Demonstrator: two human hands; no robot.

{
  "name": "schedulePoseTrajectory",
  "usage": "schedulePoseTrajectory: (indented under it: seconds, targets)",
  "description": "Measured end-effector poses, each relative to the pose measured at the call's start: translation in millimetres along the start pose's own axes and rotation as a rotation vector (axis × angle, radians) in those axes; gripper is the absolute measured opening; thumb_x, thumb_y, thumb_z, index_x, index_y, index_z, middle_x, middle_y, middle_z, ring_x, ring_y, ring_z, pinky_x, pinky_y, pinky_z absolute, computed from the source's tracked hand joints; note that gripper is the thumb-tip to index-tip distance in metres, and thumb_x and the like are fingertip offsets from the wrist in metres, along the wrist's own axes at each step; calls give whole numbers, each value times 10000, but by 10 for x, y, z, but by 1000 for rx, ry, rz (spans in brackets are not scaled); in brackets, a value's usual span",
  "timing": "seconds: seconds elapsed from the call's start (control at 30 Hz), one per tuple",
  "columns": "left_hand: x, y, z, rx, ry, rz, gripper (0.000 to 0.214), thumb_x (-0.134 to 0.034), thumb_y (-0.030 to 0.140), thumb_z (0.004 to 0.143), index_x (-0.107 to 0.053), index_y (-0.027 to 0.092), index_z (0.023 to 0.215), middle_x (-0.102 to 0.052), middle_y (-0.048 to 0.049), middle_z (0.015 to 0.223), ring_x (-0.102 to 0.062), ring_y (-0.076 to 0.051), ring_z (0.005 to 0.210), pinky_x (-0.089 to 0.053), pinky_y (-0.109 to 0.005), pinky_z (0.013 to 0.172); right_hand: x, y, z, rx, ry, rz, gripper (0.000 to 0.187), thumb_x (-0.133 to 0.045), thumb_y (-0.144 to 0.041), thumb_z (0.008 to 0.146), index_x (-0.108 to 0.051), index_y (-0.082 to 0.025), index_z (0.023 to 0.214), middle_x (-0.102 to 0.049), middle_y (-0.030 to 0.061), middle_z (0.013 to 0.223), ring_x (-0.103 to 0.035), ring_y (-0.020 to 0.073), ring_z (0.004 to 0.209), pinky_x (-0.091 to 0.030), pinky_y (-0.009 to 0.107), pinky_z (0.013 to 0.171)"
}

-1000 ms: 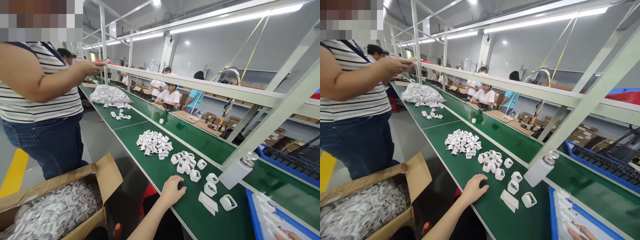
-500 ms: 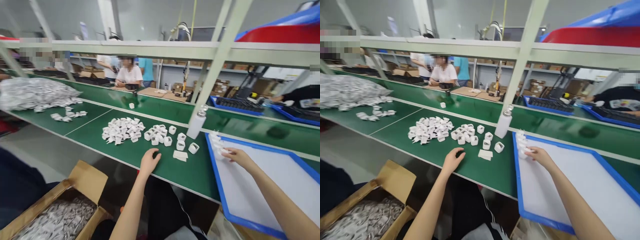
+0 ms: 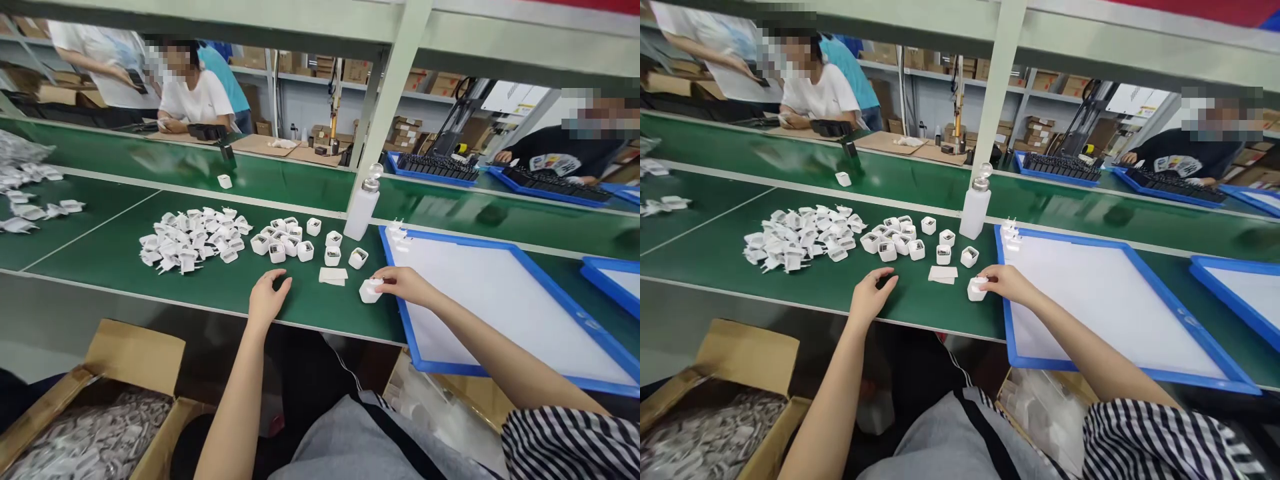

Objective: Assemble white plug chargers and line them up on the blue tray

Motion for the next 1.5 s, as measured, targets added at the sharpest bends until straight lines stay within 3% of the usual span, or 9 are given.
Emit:
schedulePoseTrajectory:
  seconds: [0.2, 0.37, 0.47, 0.63, 1.07, 1.23, 1.37, 1.5]
  targets:
    - [1, 7, 0, 2, -11, -6, 275, -461, 333, 687, -574, 173, 881, -596, -48, 933, -529, -185, 892, -404, -293, 803, 79, -227, 65, 64, -141, -409, 398, -581, -300, 601, -554, -185, 981, -530, 62, 1010, -549, 166, 782, -434, 265, 647]
    - [-4, -16, 8, 9, 0, -22, 268, -465, 333, 686, -574, 182, 878, -598, -43, 926, -531, -182, 888, -408, -286, 797, 24, -567, 185, 4, -407, -976, 144, -533, -212, 657, -620, -158, 758, -603, 72, 708, -569, 231, 685, -383, 284, 513]
    - [-5, -18, 5, 5, 2, -28, 262, -469, 328, 685, -576, 179, 873, -599, -42, 922, -530, -181, 894, -405, -287, 804, -74, -691, 251, 15, -527, -1129, 110, -517, -195, 670, -613, -141, 665, -591, 71, 607, -568, 232, 632, -359, 284, 488]
    - [-4, -10, -11, -1, 20, -55, 264, -451, 309, 702, -570, 162, 887, -596, -49, 927, -529, -173, 892, -409, -285, 797, -150, -712, 293, 12, -588, -1150, 68, -530, -159, 630, -593, -166, 605, -570, 31, 544, -555, 197, 588, -355, 272, 499]
    - [-12, -40, -4, 1, 36, -70, 254, -458, 312, 700, -574, 162, 869, -604, -50, 915, -540, -175, 874, -419, -292, 782, -56, -626, 281, -29, -692, -1121, 215, -449, -244, 728, -553, -134, 881, -579, 80, 722, -560, 216, 650, -295, 249, 441]
    - [-17, -39, 2, -15, 56, -79, 244, -462, 307, 696, -578, 166, 858, -608, -46, 897, -546, -170, 858, -423, -287, 773, -56, -565, 216, -98, -495, -1060, 389, -552, -335, 661, -501, -131, 989, -591, 96, 837, -565, 241, 731, -340, 252, 477]
    - [-27, -49, 8, 6, 56, -79, 246, -467, 303, 691, -578, 157, 854, -607, -53, 898, -549, -170, 851, -425, -290, 770, -75, -438, 144, -54, -358, -941, 355, -572, -295, 644, -540, -155, 968, -562, 77, 973, -558, 214, 798, -388, 246, 566]
    - [-30, -50, 13, 10, 57, -78, 246, -466, 304, 689, -578, 159, 854, -607, -51, 898, -548, -169, 856, -423, -289, 775, -87, -368, 151, -29, -296, -896, 315, -589, -255, 626, -589, -145, 921, -579, 69, 915, -562, 201, 782, -397, 233, 595]
Point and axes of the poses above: each hand's wrist, its own z-axis towards the middle knuckle, its own x-axis out of the back of the hand, y = z × x, the point moved 2 cm from there along z, towards the middle knuckle
